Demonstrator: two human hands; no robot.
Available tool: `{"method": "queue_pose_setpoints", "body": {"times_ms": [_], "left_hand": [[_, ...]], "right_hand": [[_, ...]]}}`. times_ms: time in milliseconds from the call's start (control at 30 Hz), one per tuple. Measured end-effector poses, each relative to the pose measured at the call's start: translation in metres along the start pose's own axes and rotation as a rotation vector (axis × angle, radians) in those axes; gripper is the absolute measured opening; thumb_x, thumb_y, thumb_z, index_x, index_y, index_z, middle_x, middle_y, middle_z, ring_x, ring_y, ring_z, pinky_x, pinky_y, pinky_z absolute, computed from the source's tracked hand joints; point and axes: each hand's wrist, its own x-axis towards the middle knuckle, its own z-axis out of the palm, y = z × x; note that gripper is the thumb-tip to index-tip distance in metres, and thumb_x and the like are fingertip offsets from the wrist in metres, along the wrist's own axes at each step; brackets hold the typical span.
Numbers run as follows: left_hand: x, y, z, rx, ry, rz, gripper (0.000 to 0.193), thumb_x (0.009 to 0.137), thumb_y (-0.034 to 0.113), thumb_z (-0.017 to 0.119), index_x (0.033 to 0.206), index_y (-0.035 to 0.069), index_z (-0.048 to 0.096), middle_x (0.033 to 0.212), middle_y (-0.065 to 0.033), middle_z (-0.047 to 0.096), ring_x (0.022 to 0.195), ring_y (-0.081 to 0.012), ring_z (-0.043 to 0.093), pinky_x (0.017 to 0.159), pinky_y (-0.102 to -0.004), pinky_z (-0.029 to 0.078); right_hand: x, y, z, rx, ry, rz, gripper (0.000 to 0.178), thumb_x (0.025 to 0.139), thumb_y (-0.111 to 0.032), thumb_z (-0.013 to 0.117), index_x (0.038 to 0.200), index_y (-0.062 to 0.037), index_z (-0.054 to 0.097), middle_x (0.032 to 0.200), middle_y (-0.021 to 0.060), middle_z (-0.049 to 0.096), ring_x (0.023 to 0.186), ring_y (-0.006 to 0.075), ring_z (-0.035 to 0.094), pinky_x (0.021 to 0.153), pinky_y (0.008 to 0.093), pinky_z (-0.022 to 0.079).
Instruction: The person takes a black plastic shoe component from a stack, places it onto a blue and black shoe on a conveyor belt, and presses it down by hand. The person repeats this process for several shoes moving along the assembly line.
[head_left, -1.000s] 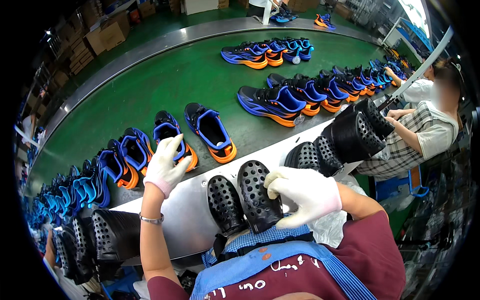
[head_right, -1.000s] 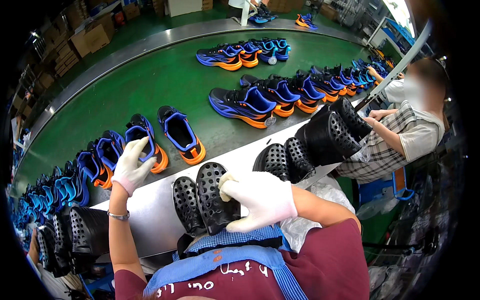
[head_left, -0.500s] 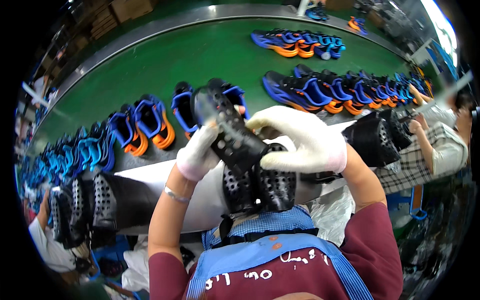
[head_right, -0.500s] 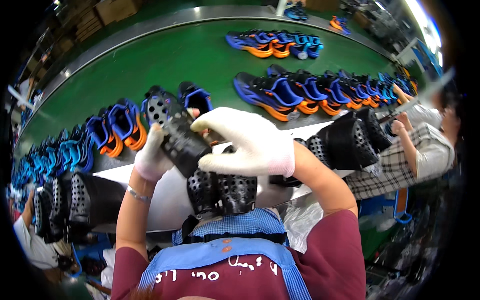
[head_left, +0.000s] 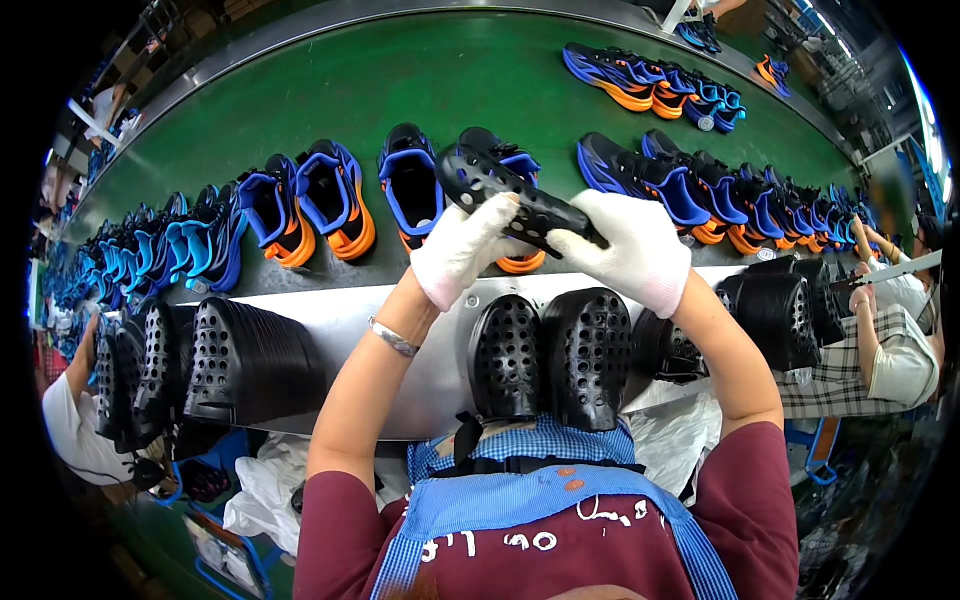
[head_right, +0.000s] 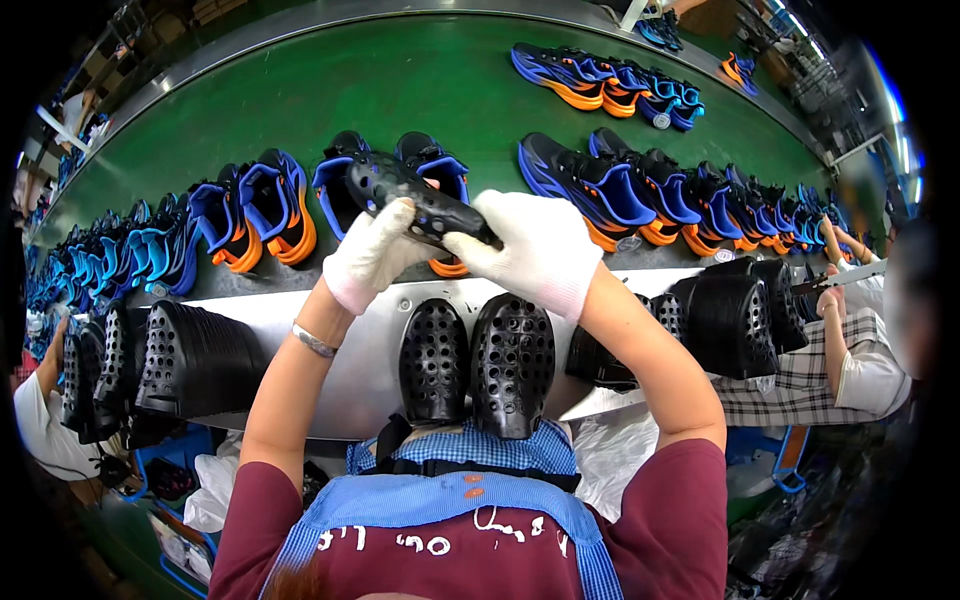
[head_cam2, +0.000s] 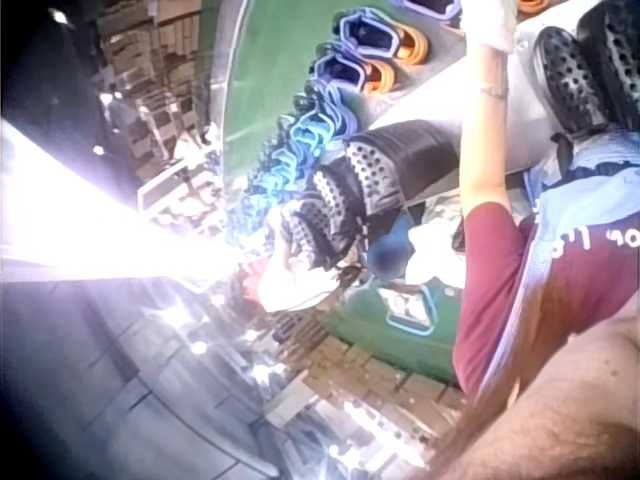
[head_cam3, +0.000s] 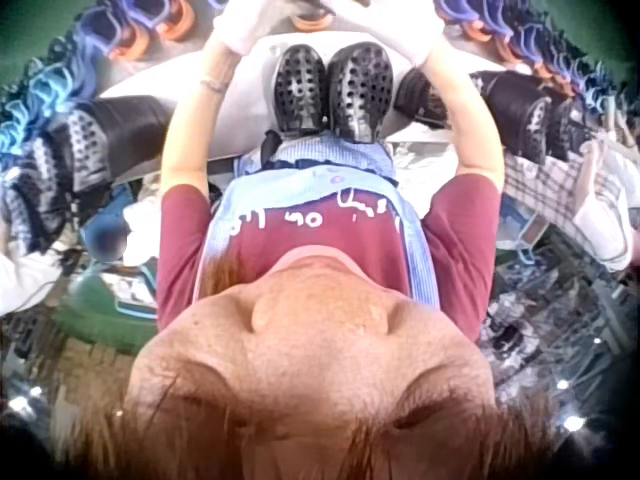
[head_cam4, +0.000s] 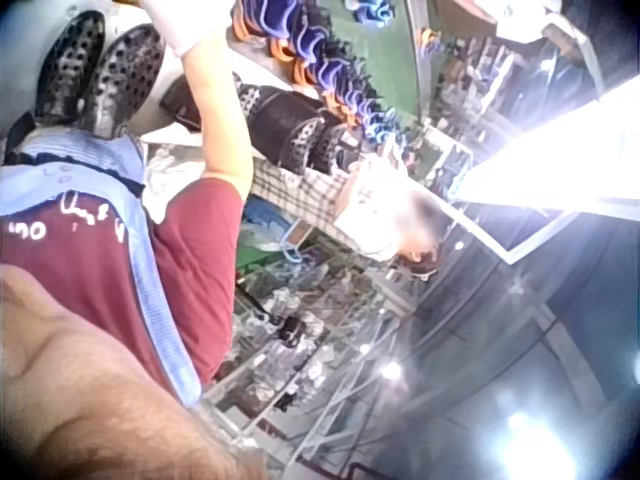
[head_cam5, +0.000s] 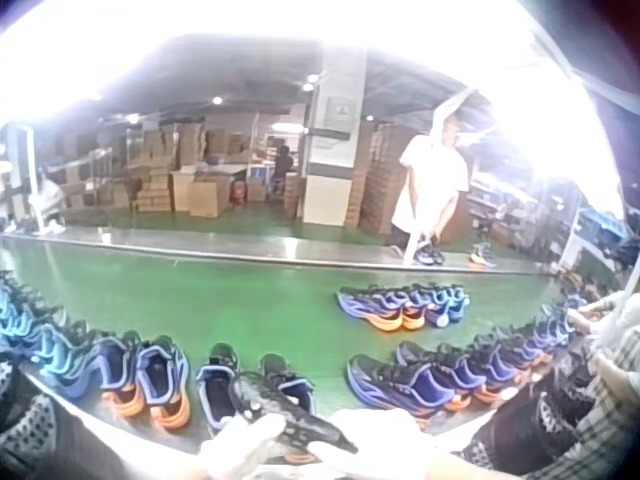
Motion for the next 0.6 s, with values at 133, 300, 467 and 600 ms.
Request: {"method": "queue_pose_setpoints", "body": {"times_ms": [133, 300, 467, 600], "left_hand": [[0.010, 0.000, -0.008, 0.879, -0.020, -0.098, 0.048, 0.087, 0.037, 0.068, 0.117, 0.000, 0.063, 0.113, -0.0131, 0.063, 0.100, -0.0213, 0.064, 0.089, -0.0354, 0.052], [0.022, -0.049, -0.041, 1.479, -0.073, 0.113, 0.052, 0.083, 0.045, 0.064, 0.115, 0.003, 0.067, 0.113, -0.0197, 0.061, 0.100, -0.0344, 0.064, 0.091, -0.0397, 0.051], [0.039, -0.047, -0.043, 1.643, -0.074, -0.003, 0.034, 0.089, 0.037, 0.060, 0.101, 0.007, 0.069, 0.106, -0.0151, 0.063, 0.100, -0.0350, 0.062, 0.086, -0.0434, 0.050], [0.048, -0.045, -0.042, 1.663, -0.069, -0.071, 0.034, 0.090, 0.036, 0.058, 0.102, 0.006, 0.070, 0.106, -0.0169, 0.064, 0.100, -0.0359, 0.062, 0.087, -0.0438, 0.050]], "right_hand": [[-0.004, 0.024, -0.004, -0.077, -0.091, 0.066, 0.043, 0.085, -0.044, 0.067, 0.072, -0.0029, 0.063, 0.065, 0.0167, 0.061, 0.064, 0.0349, 0.064, 0.059, 0.0432, 0.050], [0.033, 0.046, -0.017, -0.076, -0.388, 0.199, 0.046, 0.083, -0.043, 0.061, 0.075, 0.0015, 0.068, 0.067, 0.0229, 0.063, 0.067, 0.0366, 0.065, 0.065, 0.0429, 0.052], [0.090, 0.050, -0.011, -0.156, -0.468, 0.108, 0.050, 0.079, -0.046, 0.059, 0.073, 0.0034, 0.068, 0.069, 0.0244, 0.063, 0.065, 0.0371, 0.063, 0.066, 0.0415, 0.052], [0.116, 0.041, 0.014, -0.231, -0.472, 0.088, 0.050, 0.079, -0.045, 0.059, 0.071, 0.0039, 0.067, 0.068, 0.0247, 0.062, 0.065, 0.0382, 0.063, 0.067, 0.0412, 0.053]]}}
